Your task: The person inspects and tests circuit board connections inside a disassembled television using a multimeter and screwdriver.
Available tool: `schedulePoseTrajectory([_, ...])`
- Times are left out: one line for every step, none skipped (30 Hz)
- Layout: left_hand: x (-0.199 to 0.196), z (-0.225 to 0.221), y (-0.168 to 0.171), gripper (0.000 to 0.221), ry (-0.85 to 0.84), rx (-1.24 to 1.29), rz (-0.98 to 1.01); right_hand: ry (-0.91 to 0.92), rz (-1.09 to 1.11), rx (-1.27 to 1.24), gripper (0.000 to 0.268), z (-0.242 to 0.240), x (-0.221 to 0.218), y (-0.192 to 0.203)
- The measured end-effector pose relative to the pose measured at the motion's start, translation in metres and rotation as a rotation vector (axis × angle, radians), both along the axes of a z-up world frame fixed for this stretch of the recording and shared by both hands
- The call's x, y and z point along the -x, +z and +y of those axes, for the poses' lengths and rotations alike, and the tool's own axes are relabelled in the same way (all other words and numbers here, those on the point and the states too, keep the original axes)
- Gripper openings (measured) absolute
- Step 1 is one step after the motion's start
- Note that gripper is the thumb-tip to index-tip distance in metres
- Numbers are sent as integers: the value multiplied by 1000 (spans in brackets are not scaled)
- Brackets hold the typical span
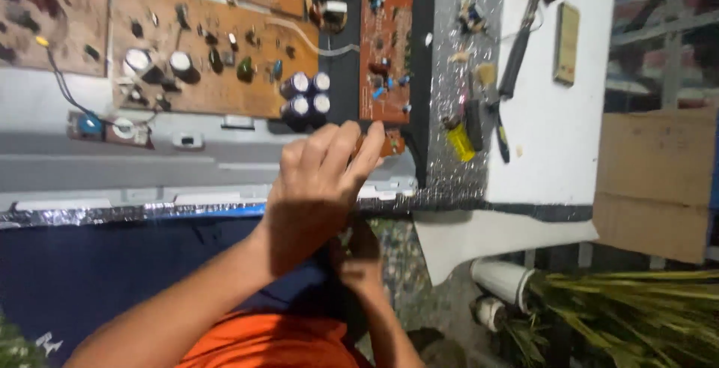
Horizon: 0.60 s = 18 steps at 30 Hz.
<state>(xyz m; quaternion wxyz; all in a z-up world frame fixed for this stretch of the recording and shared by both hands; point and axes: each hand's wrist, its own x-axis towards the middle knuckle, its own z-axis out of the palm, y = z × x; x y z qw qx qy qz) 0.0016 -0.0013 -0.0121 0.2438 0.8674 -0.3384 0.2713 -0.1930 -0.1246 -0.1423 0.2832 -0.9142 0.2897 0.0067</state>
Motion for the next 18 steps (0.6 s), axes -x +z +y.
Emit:
schedulePoseTrajectory([-3, 3, 2, 47, -17, -6, 9, -17, 9, -6, 29, -12, 7, -46])
schedulePoseTrajectory([-5, 4, 5, 43, -104, 102, 68, -25, 68, -179, 33, -25, 16, -90])
schedulePoseTrajectory([-10, 3, 9, 39, -207, 218, 120, -49, 112, -344, 47, -38, 23, -134])
schedulePoseTrajectory([-7, 0, 7, 39, -239, 220, 123, -81, 106, -342, 47, -33, 21, -129])
schedulePoseTrajectory([-5, -1, 5, 39, -164, 162, 88, -69, -31, -374, 36, -31, 12, -126])
schedulePoseTrajectory([-4, -1, 3, 38, -89, 105, 52, -56, -169, -404, 32, -29, 3, -122])
schedulePoseTrajectory([-3, 0, 4, 38, -73, 88, 60, -45, -158, -423, 32, -26, 4, -127])
schedulePoseTrajectory([-2, 1, 5, 38, -92, 117, 66, -84, -63, -455, 32, -23, 6, -130])
schedulePoseTrajectory([-5, -1, 7, 38, -131, 160, 57, -138, 12, -471, 32, -24, 2, -134])
schedulePoseTrajectory([-3, 0, 6, 38, -135, 156, 51, -141, 5, -475, 32, -24, 0, -137])
schedulePoseTrajectory([-2, 0, 6, 39, -107, 127, 52, -220, 118, -491, 33, -28, -4, -139])
schedulePoseTrajectory([-1, 0, 5, 41, -78, 98, 52, -298, 232, -506, 35, -31, -9, -141])
schedulePoseTrajectory([-2, -1, 6, 41, -64, 94, 51, -284, 235, -509, 35, -26, -12, -136])
schedulePoseTrajectory([-3, -1, 5, 40, -74, 110, 40, -40, -95, -414, 21, -21, -15, -132])
schedulePoseTrajectory([-2, -1, 4, 39, -91, 125, 37, 196, -416, -314, 12, -13, -13, -127])
schedulePoseTrajectory([-2, 0, 3, 39, -84, 120, 43, 200, -409, -322, 12, -13, -9, -131])
schedulePoseTrajectory([-2, 0, 2, 39, -75, 105, 33, 165, -359, -330, 13, -13, -2, -134])
schedulePoseTrajectory([-2, -1, 2, 39, -67, 90, 22, 131, -308, -338, 13, -13, 4, -136])
